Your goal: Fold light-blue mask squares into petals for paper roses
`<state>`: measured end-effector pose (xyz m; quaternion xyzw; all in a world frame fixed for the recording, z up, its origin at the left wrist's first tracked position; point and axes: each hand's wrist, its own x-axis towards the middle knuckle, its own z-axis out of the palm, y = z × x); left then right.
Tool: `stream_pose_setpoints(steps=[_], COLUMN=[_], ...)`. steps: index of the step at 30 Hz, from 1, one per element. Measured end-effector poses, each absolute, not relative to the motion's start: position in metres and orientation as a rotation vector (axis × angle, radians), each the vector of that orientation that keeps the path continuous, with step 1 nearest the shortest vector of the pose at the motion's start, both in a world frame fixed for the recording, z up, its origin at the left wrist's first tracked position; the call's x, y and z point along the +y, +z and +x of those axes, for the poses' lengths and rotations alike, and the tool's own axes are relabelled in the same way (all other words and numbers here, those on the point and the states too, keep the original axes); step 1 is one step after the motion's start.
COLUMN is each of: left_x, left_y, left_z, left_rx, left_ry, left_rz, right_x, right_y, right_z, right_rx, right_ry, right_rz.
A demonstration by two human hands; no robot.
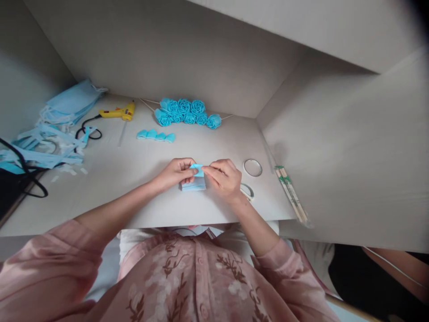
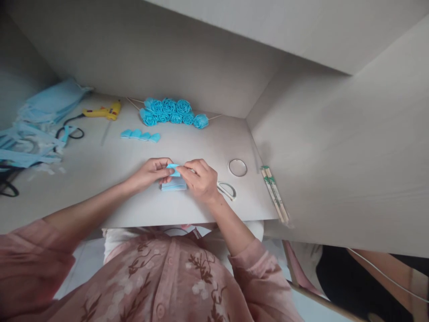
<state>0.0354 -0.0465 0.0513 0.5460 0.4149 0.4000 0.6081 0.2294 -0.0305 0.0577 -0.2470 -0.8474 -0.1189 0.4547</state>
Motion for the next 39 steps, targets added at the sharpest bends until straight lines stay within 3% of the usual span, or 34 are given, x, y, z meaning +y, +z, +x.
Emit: stream_pose_setpoints(steps=[14,27,39], left_x=[-0.045,-0.044,-0.043], left_y=[0.049,0.05,0.047], left_z=[0.034,0.034,0.038], left_rx=[0.916,1.008,0.963], left_ry=[0.961,0.939,1.08], left_rz=[1.232,1.436,1.305], right_x=[-0.028,-0.02,-0.025], right_y=[0.047,0.069,0.05], right_z=[0.237,0.225,0.212], right_rx=[-2.281,-2.041,-1.838], right_ry=[-0.163,1.119,1.091], right_rz=[-0.646,-0.941,-0.932])
